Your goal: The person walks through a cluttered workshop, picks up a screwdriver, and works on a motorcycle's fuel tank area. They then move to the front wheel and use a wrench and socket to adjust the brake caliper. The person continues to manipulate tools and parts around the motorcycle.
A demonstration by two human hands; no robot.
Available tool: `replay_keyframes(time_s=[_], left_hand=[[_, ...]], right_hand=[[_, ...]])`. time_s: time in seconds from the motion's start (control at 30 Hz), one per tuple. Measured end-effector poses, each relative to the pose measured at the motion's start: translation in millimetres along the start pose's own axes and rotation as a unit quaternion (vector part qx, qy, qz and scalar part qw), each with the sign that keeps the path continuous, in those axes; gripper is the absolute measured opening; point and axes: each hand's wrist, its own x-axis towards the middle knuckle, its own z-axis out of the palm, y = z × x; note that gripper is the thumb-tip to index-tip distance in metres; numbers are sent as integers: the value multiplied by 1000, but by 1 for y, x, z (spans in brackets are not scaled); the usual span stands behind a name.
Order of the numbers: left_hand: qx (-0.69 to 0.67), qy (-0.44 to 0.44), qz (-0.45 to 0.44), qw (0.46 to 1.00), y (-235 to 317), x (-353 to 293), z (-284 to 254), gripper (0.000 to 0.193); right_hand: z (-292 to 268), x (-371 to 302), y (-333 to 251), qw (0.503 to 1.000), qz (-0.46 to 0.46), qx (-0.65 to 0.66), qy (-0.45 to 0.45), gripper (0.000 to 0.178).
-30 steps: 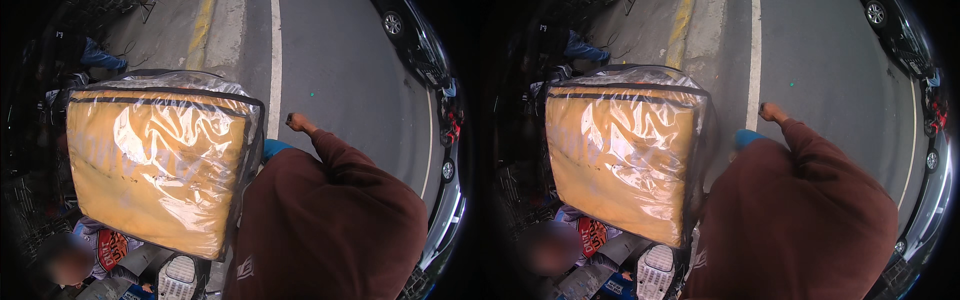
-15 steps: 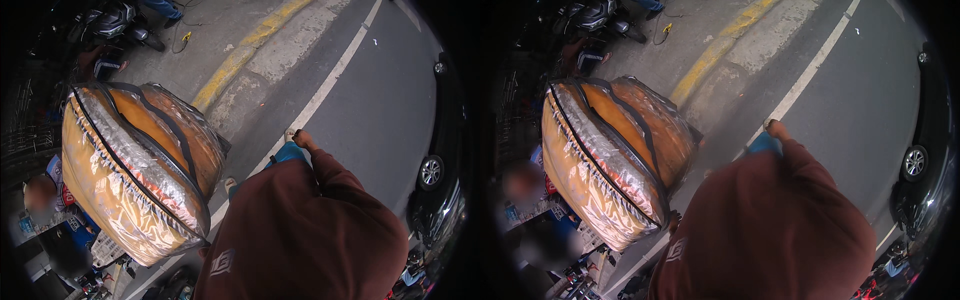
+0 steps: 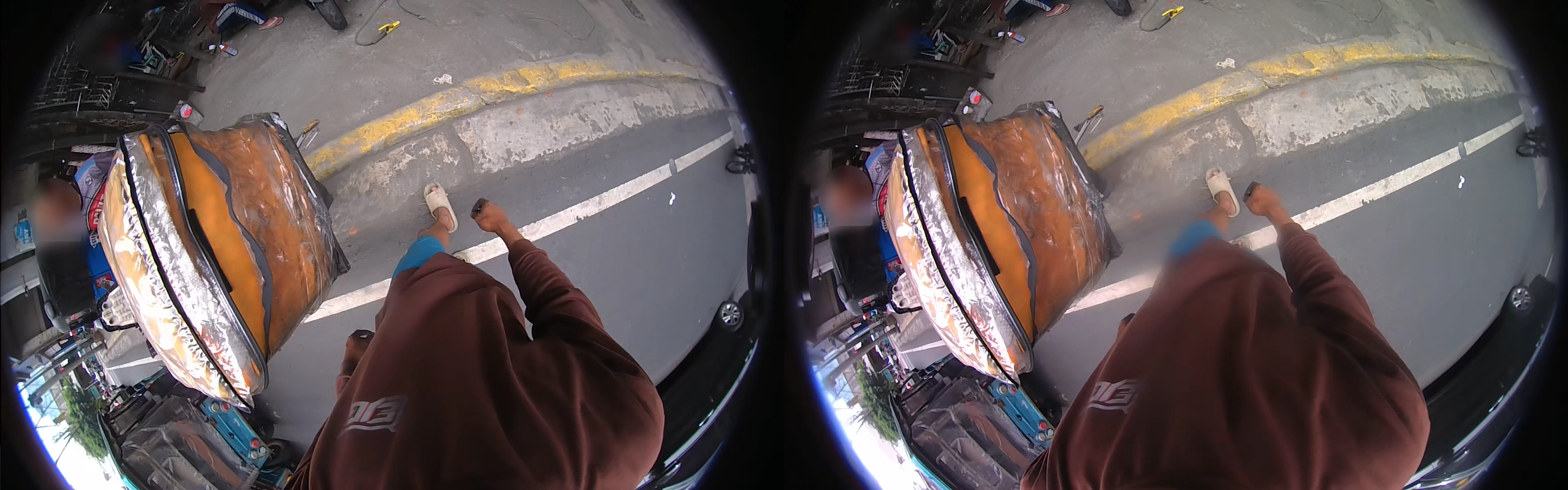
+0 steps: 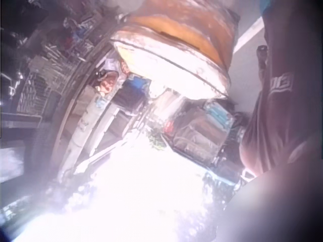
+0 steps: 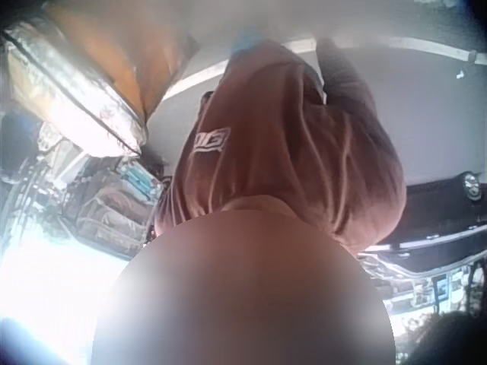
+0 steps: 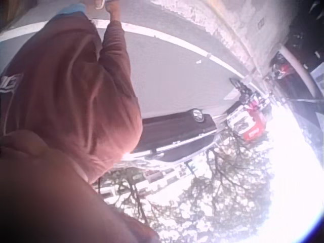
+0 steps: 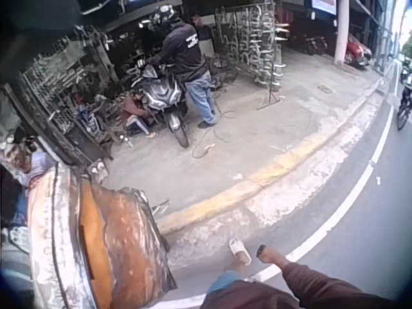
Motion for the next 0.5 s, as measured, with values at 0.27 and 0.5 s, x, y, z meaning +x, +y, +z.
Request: replay_keyframes(time_s=[0.27, 0.5], left_hand=[[-150, -76, -84, 982, 141, 215, 30, 44], [-749, 298, 72, 587, 286, 330, -111, 64]], right_hand=[[-138, 147, 21, 992, -26, 117, -31, 26], [-282, 188, 168, 957, 278, 21, -74, 25]])
